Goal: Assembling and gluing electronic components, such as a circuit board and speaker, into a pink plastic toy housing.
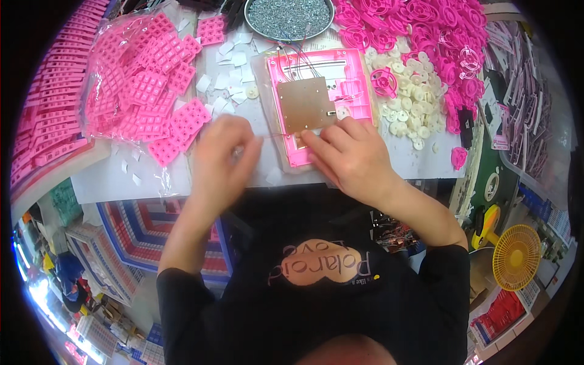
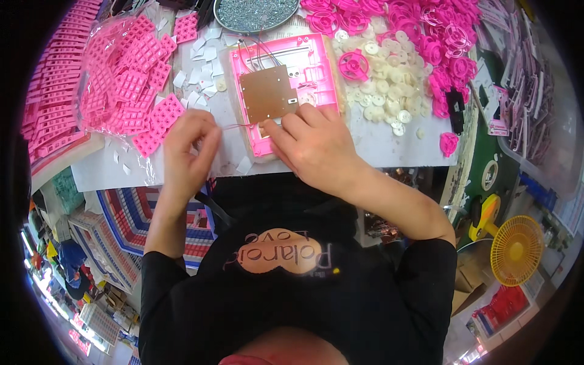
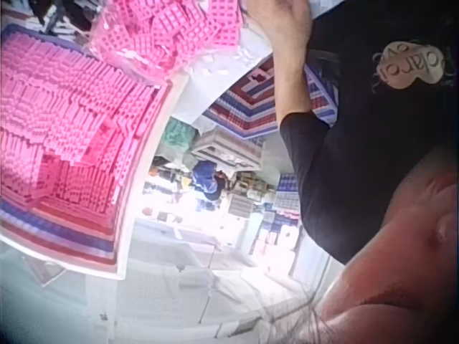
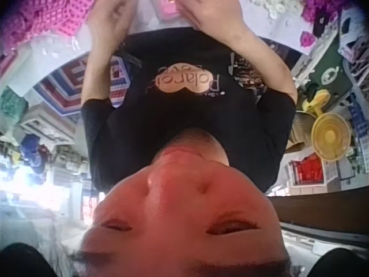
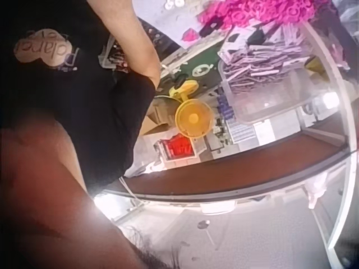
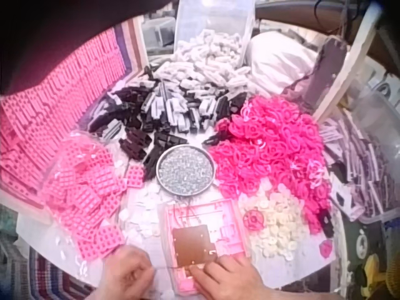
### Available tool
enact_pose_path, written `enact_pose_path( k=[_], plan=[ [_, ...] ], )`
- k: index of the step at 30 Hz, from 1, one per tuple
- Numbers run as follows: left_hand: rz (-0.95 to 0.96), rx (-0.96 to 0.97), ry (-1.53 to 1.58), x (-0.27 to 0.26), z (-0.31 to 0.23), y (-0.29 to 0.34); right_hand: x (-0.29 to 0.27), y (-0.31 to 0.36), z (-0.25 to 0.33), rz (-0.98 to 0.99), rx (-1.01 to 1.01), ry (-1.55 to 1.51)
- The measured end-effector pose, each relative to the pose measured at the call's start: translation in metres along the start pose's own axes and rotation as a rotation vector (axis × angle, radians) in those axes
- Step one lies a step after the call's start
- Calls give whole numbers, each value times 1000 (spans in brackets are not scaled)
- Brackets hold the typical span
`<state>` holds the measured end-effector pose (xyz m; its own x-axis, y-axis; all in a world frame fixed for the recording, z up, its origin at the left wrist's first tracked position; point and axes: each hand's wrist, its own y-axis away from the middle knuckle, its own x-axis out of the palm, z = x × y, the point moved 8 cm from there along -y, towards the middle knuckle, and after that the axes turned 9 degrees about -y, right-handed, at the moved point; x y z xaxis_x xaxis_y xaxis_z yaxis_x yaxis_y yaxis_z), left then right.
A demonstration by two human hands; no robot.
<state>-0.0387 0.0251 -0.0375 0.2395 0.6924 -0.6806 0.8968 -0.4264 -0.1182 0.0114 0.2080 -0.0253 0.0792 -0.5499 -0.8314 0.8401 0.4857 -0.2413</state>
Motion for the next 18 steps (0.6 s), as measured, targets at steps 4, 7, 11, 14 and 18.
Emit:
enact_pose_path(
  k=[4, 7, 11, 14, 18],
  plan=[
    [-140, 58, 48, -6, -13, -27, 1, -2, 3, 105, -17, 57],
    [25, -293, 720, 28, -2, -34, -5, -4, 0, 218, -49, 20],
    [139, -407, 862, 48, 1, -34, -4, -5, -2, 252, -53, -41],
    [105, -355, 803, 46, -6, -33, -7, -7, -2, 233, -30, -63],
    [62, -185, 492, 36, -24, -30, -12, -2, -12, 158, -8, -114]
  ],
)
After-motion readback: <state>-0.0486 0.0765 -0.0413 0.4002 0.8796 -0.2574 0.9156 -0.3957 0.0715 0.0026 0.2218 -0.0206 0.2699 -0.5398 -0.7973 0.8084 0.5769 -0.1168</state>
